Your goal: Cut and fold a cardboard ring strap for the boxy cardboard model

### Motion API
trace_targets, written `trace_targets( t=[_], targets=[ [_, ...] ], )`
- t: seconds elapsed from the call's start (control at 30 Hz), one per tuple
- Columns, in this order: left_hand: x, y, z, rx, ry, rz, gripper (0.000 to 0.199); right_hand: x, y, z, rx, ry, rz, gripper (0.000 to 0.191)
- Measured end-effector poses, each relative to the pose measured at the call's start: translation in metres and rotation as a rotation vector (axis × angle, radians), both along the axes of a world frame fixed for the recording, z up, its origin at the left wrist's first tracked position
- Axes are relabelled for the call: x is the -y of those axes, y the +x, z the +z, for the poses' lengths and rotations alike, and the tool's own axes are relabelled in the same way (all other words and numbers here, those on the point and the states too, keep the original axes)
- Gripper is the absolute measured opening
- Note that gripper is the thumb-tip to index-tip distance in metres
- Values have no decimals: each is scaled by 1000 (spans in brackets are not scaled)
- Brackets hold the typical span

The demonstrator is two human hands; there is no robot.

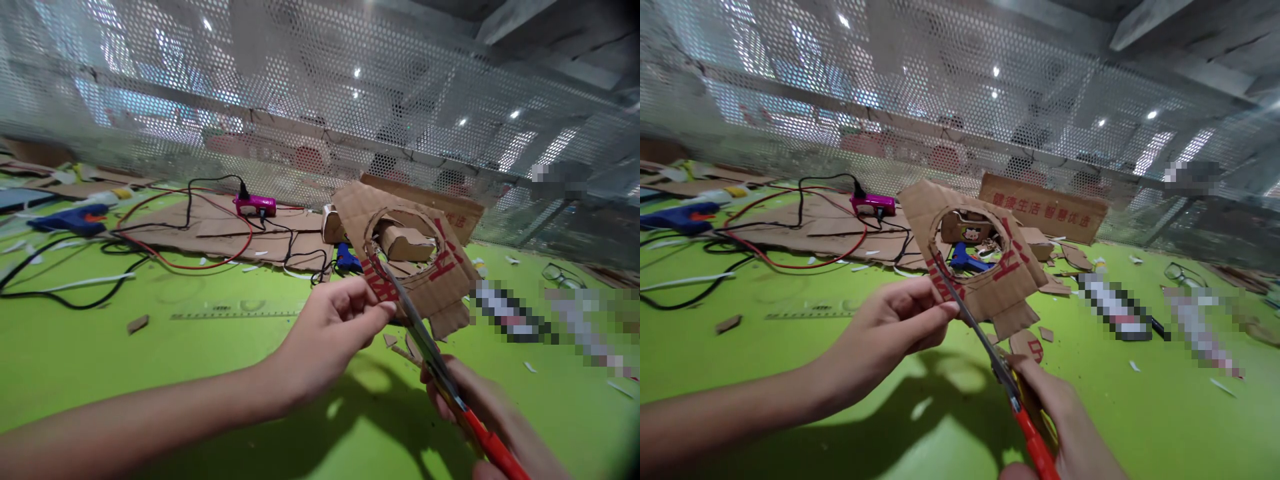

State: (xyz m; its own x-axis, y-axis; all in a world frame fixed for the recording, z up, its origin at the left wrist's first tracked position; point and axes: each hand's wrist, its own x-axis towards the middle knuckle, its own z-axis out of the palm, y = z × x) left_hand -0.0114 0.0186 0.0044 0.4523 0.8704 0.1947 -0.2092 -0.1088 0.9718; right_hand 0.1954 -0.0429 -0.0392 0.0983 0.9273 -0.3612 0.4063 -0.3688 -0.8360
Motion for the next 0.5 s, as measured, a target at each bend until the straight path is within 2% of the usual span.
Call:
trace_targets(
  t=[0.1,0.2,0.3,0.37,0.5],
  targets=[
    [0,0,0,2,5,13,18,7,-3,1,17,115,23,46],
    [1,-1,0,22,13,14,16,16,-2,0,39,238,118,44],
    [2,-1,0,43,21,13,14,25,5,-3,117,418,245,62],
    [2,-1,1,53,24,14,14,30,8,-6,197,517,271,72],
    [3,-1,1,56,20,22,13,29,2,-6,335,648,293,63]
  ],
)
